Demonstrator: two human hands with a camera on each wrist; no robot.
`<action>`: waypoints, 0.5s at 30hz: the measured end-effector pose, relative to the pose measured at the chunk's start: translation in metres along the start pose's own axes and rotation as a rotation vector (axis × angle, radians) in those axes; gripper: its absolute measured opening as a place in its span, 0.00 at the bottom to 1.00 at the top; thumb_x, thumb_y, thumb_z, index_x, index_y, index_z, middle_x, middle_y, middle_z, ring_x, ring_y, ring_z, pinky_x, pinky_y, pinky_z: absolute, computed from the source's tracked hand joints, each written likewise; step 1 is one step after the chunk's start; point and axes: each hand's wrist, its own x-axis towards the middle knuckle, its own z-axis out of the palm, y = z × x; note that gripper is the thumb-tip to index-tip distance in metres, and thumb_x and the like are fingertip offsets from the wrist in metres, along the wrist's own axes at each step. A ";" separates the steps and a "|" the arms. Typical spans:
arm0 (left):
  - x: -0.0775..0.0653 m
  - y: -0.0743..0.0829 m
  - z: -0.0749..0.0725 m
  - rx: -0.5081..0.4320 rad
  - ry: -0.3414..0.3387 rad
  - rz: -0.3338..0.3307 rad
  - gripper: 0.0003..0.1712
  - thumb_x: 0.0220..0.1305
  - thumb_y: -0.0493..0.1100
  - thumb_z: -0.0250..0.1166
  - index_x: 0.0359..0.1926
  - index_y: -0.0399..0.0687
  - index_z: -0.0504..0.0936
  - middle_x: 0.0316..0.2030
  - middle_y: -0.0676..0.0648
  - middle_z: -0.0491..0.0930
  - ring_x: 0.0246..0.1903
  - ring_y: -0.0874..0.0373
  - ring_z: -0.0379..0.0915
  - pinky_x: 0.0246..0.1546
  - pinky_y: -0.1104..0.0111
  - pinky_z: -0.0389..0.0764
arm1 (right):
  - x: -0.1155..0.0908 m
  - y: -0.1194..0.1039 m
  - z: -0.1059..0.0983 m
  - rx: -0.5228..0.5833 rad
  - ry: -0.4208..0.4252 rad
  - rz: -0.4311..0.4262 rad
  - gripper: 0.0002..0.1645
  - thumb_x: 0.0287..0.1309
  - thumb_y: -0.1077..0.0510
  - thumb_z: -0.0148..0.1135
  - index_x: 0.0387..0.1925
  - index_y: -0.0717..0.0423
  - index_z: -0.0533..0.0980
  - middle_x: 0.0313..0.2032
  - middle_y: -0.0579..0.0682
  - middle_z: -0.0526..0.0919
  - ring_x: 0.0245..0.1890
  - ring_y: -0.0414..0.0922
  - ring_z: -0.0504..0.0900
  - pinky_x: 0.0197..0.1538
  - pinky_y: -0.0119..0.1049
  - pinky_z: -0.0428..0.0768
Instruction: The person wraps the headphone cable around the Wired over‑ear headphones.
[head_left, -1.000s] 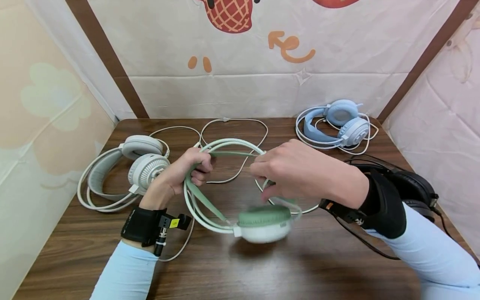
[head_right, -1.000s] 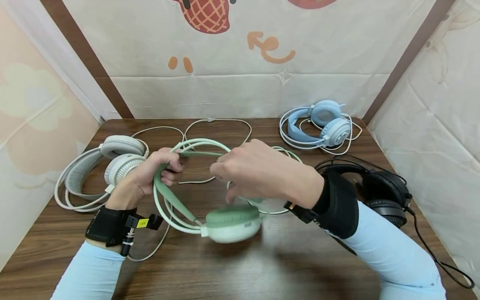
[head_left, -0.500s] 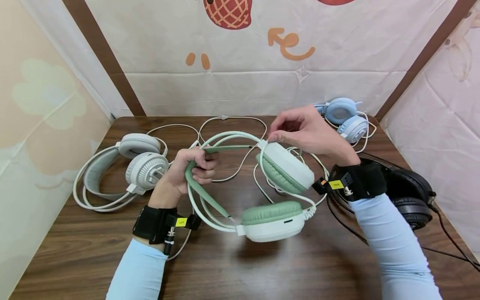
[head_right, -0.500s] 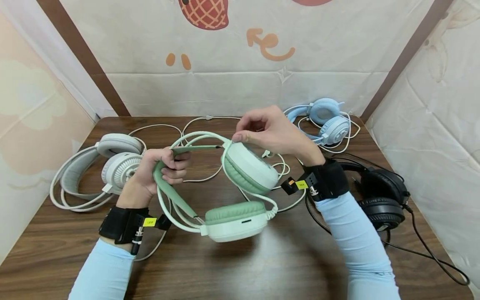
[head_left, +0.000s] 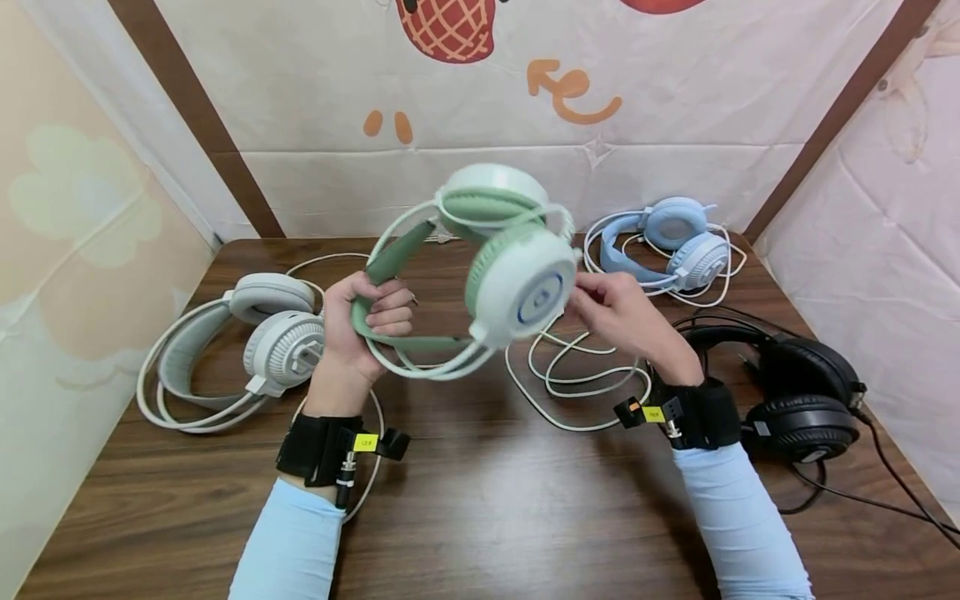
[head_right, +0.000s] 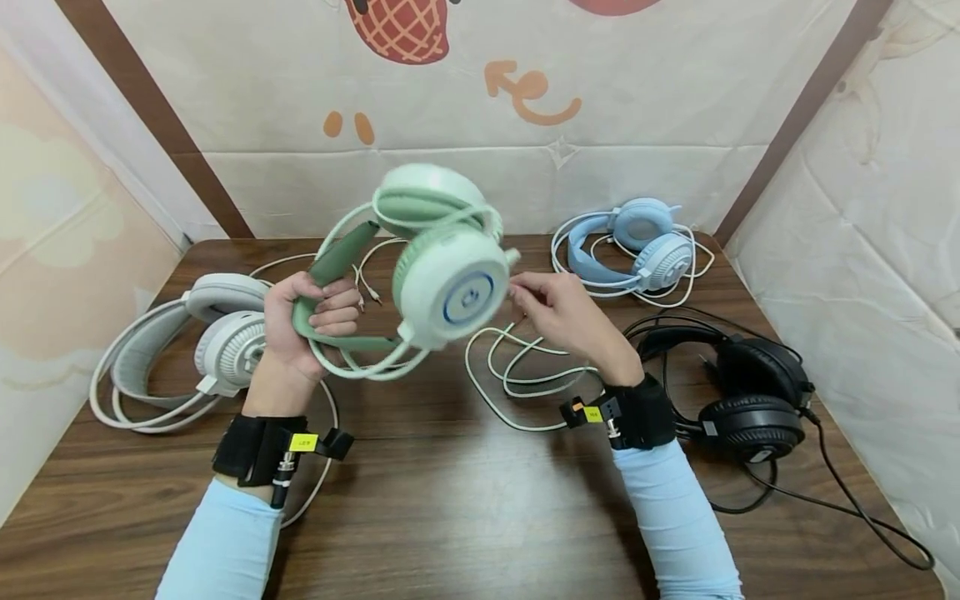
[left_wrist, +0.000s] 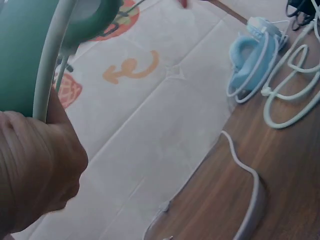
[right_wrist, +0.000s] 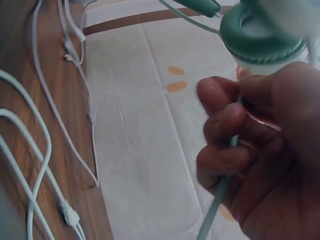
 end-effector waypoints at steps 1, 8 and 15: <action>-0.001 0.002 0.001 -0.025 0.036 0.031 0.08 0.50 0.32 0.50 0.22 0.47 0.60 0.20 0.59 0.46 0.15 0.68 0.41 0.15 0.79 0.55 | -0.002 -0.003 0.003 -0.046 -0.015 -0.028 0.10 0.70 0.64 0.57 0.39 0.61 0.84 0.22 0.48 0.82 0.22 0.34 0.76 0.26 0.26 0.73; -0.005 0.014 0.008 -0.088 0.303 0.283 0.11 0.43 0.29 0.53 0.21 0.47 0.60 0.18 0.57 0.52 0.14 0.68 0.45 0.10 0.77 0.59 | -0.009 -0.037 0.019 -0.193 -0.117 -0.213 0.07 0.69 0.61 0.61 0.40 0.57 0.84 0.24 0.41 0.80 0.23 0.33 0.71 0.27 0.29 0.71; -0.009 0.016 0.009 0.126 0.458 0.295 0.16 0.49 0.31 0.51 0.13 0.50 0.58 0.15 0.57 0.50 0.09 0.67 0.49 0.09 0.78 0.58 | -0.019 -0.062 0.019 -0.235 -0.154 -0.262 0.03 0.66 0.62 0.63 0.36 0.55 0.82 0.21 0.39 0.76 0.20 0.31 0.66 0.24 0.27 0.66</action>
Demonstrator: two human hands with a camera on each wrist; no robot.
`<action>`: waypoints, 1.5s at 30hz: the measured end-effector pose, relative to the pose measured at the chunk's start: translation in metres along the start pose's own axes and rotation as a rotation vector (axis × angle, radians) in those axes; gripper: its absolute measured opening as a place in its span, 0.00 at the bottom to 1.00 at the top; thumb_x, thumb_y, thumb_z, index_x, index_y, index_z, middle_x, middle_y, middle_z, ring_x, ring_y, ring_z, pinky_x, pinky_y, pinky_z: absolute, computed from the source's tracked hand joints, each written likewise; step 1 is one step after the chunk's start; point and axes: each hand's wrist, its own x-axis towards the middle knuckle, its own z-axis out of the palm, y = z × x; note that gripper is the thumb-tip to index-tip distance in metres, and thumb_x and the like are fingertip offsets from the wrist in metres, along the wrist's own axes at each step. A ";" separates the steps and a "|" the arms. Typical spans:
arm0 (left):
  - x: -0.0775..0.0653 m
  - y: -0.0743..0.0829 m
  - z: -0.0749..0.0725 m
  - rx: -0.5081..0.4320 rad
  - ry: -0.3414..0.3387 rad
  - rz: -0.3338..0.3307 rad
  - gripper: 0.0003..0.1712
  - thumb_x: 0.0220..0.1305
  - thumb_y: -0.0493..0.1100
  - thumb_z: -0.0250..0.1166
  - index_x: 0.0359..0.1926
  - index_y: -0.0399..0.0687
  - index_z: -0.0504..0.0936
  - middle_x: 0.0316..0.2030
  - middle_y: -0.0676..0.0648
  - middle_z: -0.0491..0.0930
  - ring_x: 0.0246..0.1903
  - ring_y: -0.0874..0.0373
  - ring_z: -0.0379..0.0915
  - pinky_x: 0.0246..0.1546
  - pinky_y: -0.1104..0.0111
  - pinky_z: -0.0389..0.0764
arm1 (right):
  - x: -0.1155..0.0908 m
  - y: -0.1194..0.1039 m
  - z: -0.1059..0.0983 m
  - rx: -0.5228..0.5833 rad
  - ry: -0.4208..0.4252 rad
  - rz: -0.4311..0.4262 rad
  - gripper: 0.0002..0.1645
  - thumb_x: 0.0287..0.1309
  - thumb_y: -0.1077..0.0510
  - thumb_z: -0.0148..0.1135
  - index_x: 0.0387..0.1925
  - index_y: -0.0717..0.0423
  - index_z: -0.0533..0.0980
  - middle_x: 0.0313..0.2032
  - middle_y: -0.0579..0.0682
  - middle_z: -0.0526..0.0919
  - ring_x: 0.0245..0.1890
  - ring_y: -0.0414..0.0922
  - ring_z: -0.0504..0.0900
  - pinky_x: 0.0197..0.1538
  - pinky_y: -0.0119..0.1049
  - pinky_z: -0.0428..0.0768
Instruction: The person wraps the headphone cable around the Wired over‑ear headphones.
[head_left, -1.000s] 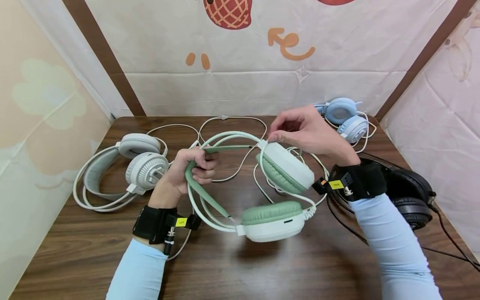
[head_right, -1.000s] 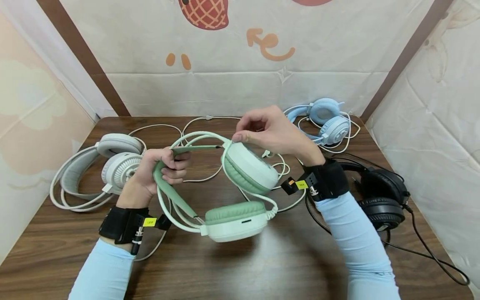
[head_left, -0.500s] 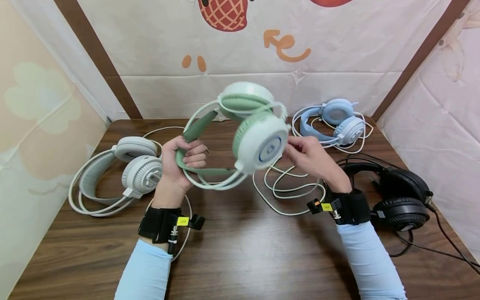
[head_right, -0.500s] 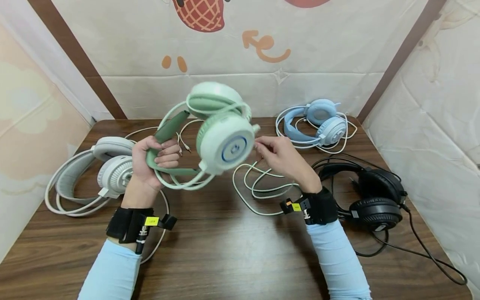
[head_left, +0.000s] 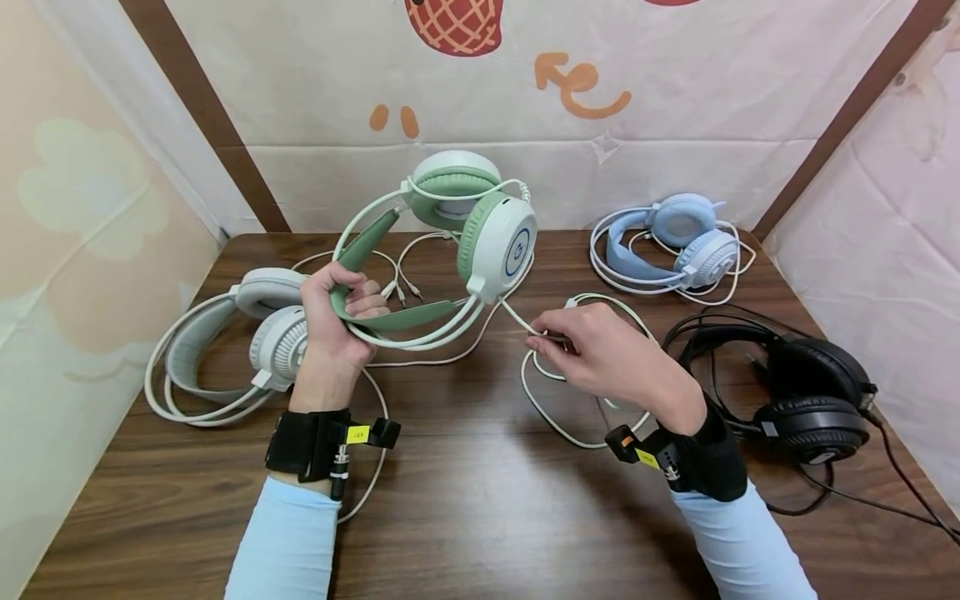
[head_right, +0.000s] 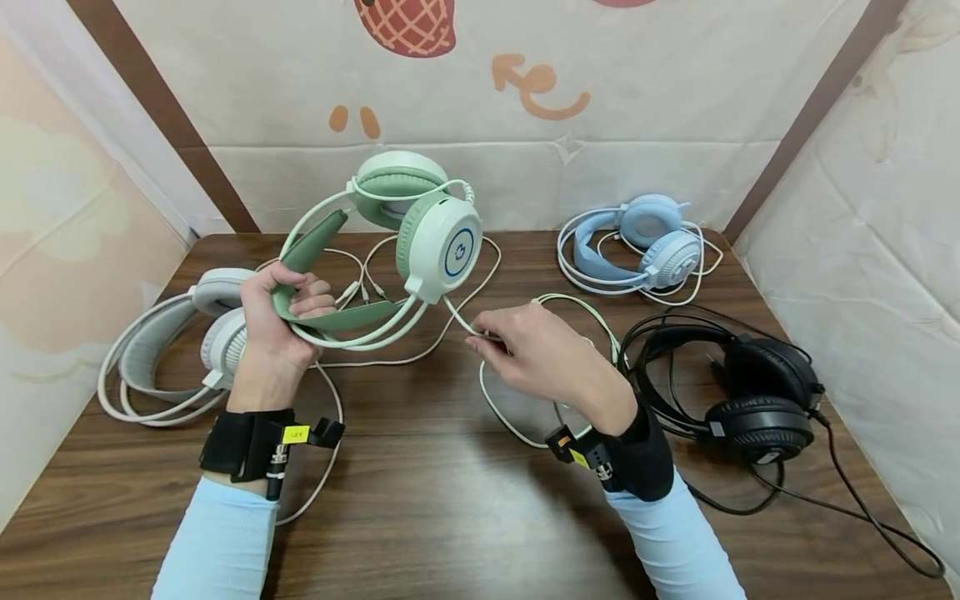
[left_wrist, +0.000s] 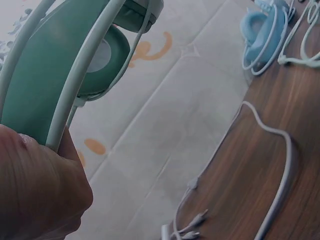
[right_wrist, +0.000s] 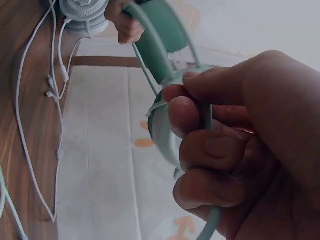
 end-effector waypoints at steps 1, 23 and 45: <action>0.000 0.000 0.001 0.012 0.000 0.012 0.16 0.51 0.31 0.50 0.14 0.51 0.58 0.15 0.57 0.50 0.09 0.67 0.50 0.09 0.78 0.59 | -0.001 -0.002 -0.001 -0.003 -0.005 -0.002 0.03 0.66 0.62 0.63 0.36 0.54 0.82 0.21 0.38 0.76 0.20 0.31 0.65 0.24 0.27 0.65; -0.005 -0.004 0.008 0.362 0.030 0.179 0.22 0.63 0.32 0.38 0.13 0.54 0.56 0.14 0.57 0.47 0.10 0.68 0.48 0.16 0.81 0.50 | -0.004 -0.030 0.002 -0.065 -0.066 -0.054 0.07 0.67 0.58 0.63 0.31 0.49 0.78 0.21 0.37 0.69 0.22 0.31 0.67 0.28 0.27 0.68; -0.015 -0.014 0.021 1.050 -0.112 0.080 0.05 0.57 0.28 0.54 0.31 0.41 0.70 0.14 0.56 0.56 0.14 0.63 0.48 0.19 0.71 0.51 | -0.010 -0.024 -0.011 -0.063 -0.035 -0.085 0.06 0.58 0.61 0.71 0.37 0.48 0.85 0.33 0.37 0.83 0.28 0.33 0.76 0.33 0.29 0.75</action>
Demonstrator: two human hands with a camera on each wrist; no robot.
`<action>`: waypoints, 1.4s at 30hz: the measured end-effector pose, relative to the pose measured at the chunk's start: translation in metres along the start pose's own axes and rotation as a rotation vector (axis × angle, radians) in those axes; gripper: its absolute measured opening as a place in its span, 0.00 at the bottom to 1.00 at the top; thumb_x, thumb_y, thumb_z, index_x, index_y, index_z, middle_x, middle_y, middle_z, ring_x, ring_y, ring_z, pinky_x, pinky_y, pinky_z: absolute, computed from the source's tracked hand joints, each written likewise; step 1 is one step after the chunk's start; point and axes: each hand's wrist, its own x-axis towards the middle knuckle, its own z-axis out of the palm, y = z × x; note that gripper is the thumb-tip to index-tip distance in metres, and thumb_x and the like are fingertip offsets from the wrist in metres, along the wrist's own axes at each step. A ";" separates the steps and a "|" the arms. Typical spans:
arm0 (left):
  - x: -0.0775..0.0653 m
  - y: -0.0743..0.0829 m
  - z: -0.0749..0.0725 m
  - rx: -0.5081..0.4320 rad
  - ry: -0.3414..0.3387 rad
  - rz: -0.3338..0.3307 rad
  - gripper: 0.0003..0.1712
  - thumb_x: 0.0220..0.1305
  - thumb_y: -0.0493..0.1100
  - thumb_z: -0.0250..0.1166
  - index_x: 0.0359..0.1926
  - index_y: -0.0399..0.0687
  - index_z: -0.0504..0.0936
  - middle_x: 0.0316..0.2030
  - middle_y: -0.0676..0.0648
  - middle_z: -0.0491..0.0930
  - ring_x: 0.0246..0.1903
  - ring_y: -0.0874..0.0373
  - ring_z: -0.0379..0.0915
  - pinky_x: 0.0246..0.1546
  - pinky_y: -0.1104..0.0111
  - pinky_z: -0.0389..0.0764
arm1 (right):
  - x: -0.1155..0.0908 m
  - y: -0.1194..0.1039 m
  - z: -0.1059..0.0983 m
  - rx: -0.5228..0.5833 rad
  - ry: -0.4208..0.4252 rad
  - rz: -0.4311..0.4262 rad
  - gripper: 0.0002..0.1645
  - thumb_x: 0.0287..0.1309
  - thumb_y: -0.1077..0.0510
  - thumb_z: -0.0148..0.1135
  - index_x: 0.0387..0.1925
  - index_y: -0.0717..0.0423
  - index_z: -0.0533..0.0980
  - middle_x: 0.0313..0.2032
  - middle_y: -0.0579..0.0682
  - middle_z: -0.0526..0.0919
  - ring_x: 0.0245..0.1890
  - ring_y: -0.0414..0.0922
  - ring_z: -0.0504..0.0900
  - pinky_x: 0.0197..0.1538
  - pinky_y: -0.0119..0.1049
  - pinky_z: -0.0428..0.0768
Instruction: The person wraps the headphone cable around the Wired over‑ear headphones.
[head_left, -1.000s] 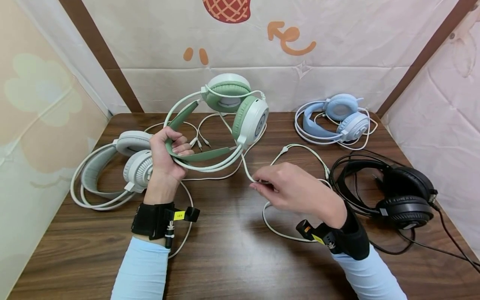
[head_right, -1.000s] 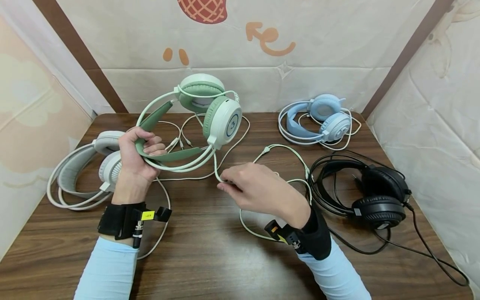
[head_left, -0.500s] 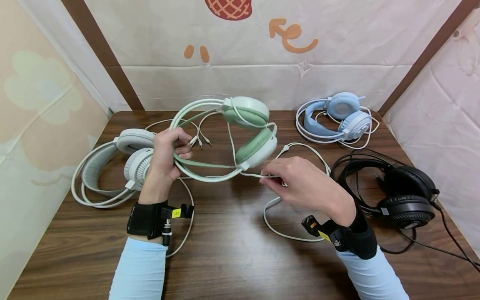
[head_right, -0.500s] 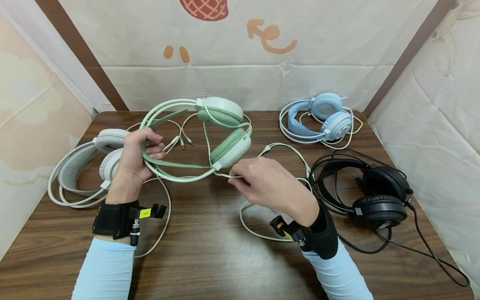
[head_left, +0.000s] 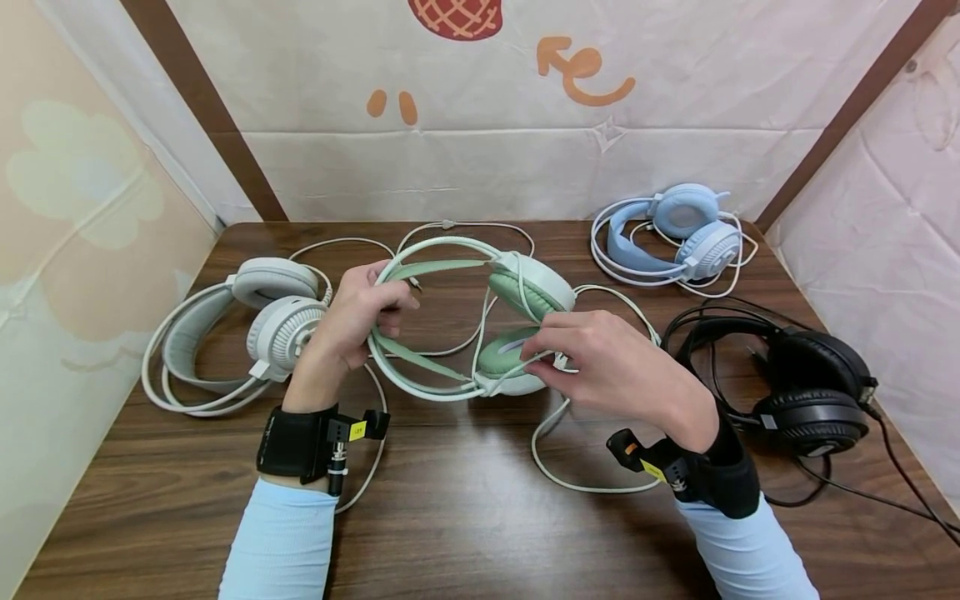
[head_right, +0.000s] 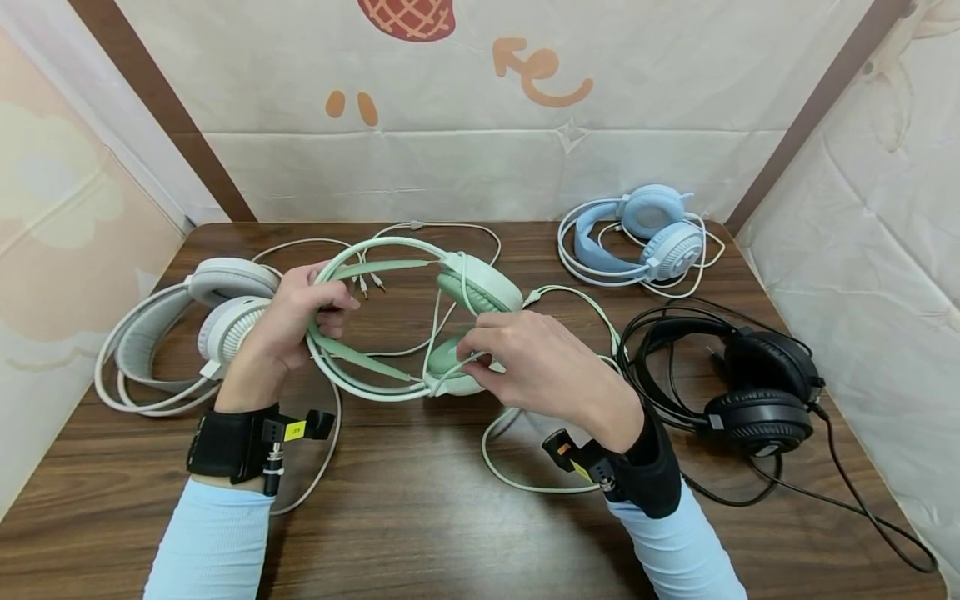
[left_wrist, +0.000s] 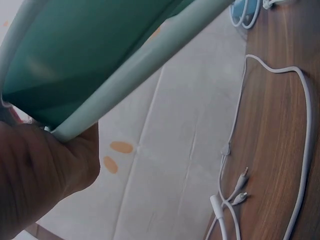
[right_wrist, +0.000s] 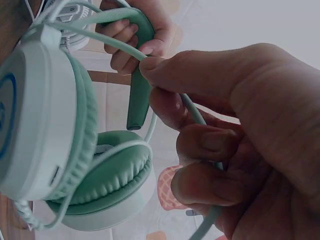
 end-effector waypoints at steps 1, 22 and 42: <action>0.000 0.000 0.000 0.012 -0.008 -0.008 0.05 0.57 0.29 0.54 0.30 0.42 0.69 0.14 0.56 0.57 0.14 0.63 0.48 0.18 0.72 0.52 | 0.000 0.000 -0.001 0.004 0.006 -0.007 0.06 0.58 0.61 0.72 0.37 0.48 0.85 0.33 0.38 0.83 0.28 0.33 0.76 0.33 0.29 0.75; -0.008 0.007 0.004 0.178 -0.217 -0.040 0.10 0.48 0.27 0.52 0.32 0.41 0.64 0.16 0.57 0.56 0.15 0.66 0.49 0.19 0.74 0.53 | -0.003 0.019 -0.011 0.124 0.196 -0.134 0.14 0.49 0.72 0.74 0.36 0.54 0.86 0.33 0.43 0.85 0.28 0.33 0.77 0.29 0.25 0.74; -0.013 0.009 0.006 0.234 -0.388 -0.019 0.13 0.43 0.27 0.55 0.33 0.41 0.69 0.18 0.57 0.57 0.16 0.63 0.49 0.19 0.73 0.53 | -0.005 0.047 -0.021 0.146 0.351 -0.061 0.15 0.48 0.75 0.72 0.34 0.56 0.88 0.32 0.46 0.88 0.29 0.32 0.76 0.28 0.24 0.68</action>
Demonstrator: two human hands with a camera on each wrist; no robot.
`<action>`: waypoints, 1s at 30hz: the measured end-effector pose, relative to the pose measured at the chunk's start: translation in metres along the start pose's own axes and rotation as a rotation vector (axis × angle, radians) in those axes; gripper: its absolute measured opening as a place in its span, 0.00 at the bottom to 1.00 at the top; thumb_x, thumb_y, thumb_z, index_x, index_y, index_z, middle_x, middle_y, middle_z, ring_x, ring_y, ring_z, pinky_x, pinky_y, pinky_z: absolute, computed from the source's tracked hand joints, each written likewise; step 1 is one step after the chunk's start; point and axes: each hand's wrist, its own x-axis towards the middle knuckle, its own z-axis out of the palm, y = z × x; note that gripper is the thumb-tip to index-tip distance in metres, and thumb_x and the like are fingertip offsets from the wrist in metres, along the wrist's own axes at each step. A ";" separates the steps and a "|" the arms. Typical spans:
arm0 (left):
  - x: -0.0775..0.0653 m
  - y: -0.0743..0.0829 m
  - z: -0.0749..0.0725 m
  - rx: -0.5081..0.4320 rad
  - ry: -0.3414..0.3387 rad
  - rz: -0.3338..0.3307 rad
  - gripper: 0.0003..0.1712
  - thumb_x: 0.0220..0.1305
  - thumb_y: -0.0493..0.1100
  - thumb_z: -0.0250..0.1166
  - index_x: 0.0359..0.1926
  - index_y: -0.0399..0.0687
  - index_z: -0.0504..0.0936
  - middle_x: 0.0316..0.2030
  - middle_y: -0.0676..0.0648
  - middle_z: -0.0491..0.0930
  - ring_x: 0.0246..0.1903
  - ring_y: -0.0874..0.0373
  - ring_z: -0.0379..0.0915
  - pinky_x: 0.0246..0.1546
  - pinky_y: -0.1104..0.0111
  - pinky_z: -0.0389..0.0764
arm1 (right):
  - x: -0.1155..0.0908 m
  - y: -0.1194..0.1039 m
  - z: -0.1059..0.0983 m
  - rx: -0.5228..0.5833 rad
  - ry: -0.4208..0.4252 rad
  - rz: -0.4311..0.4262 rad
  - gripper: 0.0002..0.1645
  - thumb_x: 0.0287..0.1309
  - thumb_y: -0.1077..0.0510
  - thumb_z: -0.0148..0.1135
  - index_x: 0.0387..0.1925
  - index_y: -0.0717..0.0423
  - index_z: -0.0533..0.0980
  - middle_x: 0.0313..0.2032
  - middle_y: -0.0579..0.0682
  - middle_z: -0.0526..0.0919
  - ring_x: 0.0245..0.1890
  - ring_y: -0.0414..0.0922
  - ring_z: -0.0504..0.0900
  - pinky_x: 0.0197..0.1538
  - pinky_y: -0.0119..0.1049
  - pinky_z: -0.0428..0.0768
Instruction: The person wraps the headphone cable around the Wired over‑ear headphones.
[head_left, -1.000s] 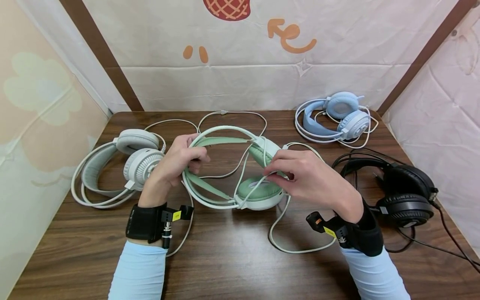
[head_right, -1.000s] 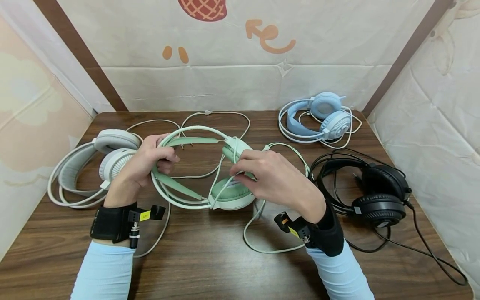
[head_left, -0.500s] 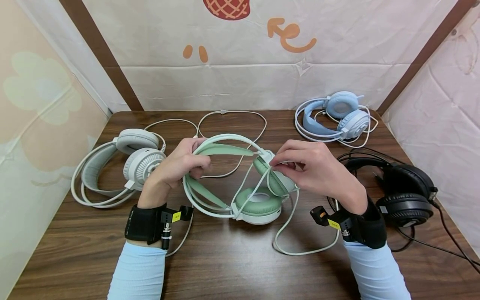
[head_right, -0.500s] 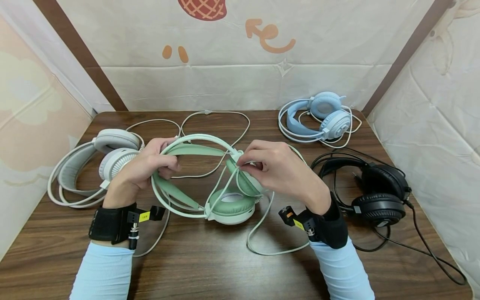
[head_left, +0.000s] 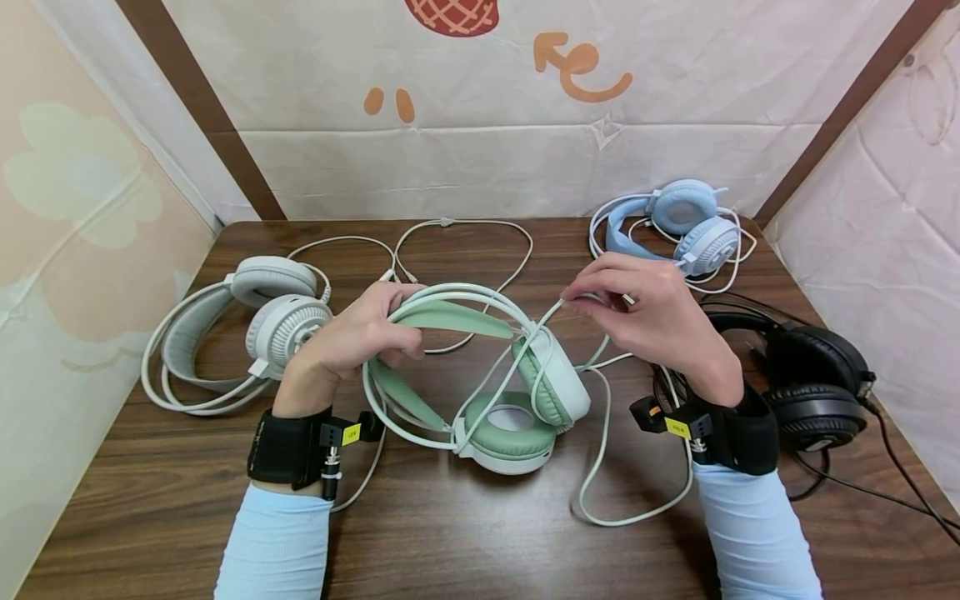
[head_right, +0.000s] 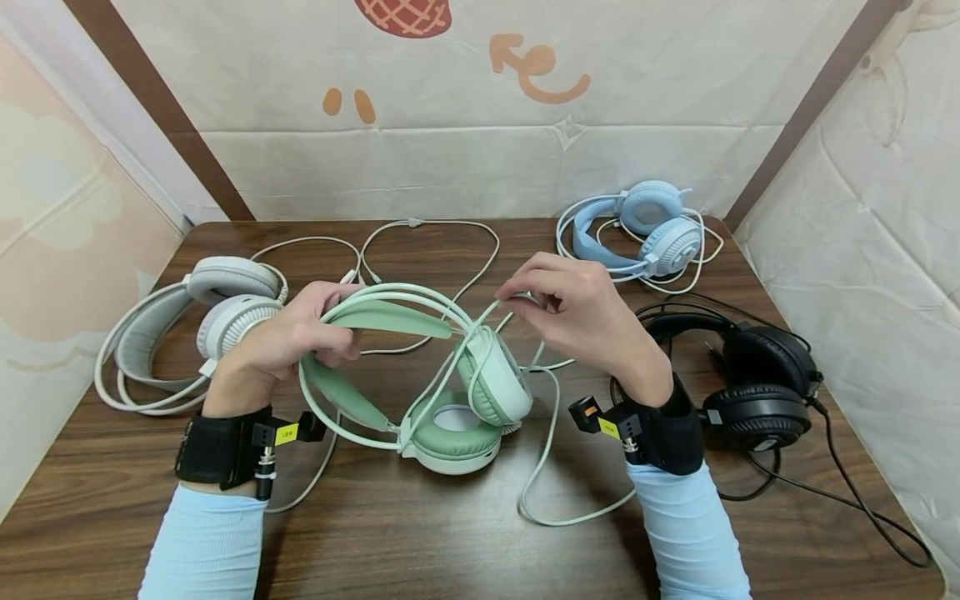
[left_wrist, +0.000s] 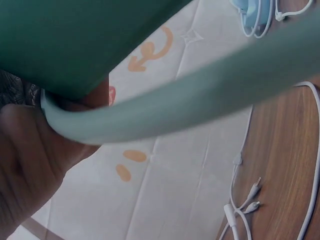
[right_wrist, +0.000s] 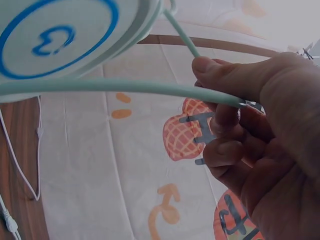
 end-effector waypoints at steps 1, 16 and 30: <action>0.000 0.000 0.000 -0.011 -0.006 0.007 0.13 0.43 0.26 0.55 0.33 0.42 0.69 0.18 0.57 0.56 0.16 0.63 0.48 0.19 0.72 0.53 | 0.000 0.001 -0.001 0.004 0.004 0.006 0.14 0.48 0.76 0.72 0.33 0.56 0.88 0.32 0.46 0.88 0.29 0.32 0.76 0.28 0.24 0.68; -0.008 -0.003 -0.012 -0.134 -0.078 0.142 0.16 0.43 0.25 0.48 0.32 0.44 0.70 0.16 0.53 0.54 0.15 0.58 0.43 0.16 0.66 0.46 | -0.001 0.013 -0.004 0.009 0.153 0.005 0.12 0.49 0.76 0.72 0.34 0.61 0.88 0.31 0.53 0.89 0.30 0.30 0.77 0.33 0.20 0.71; -0.017 -0.003 -0.024 -0.383 -0.198 0.252 0.29 0.40 0.20 0.40 0.39 0.45 0.78 0.19 0.51 0.49 0.17 0.57 0.39 0.17 0.64 0.38 | -0.005 0.029 -0.010 -0.048 0.250 0.020 0.15 0.47 0.79 0.72 0.37 0.64 0.87 0.34 0.58 0.88 0.34 0.30 0.80 0.41 0.17 0.75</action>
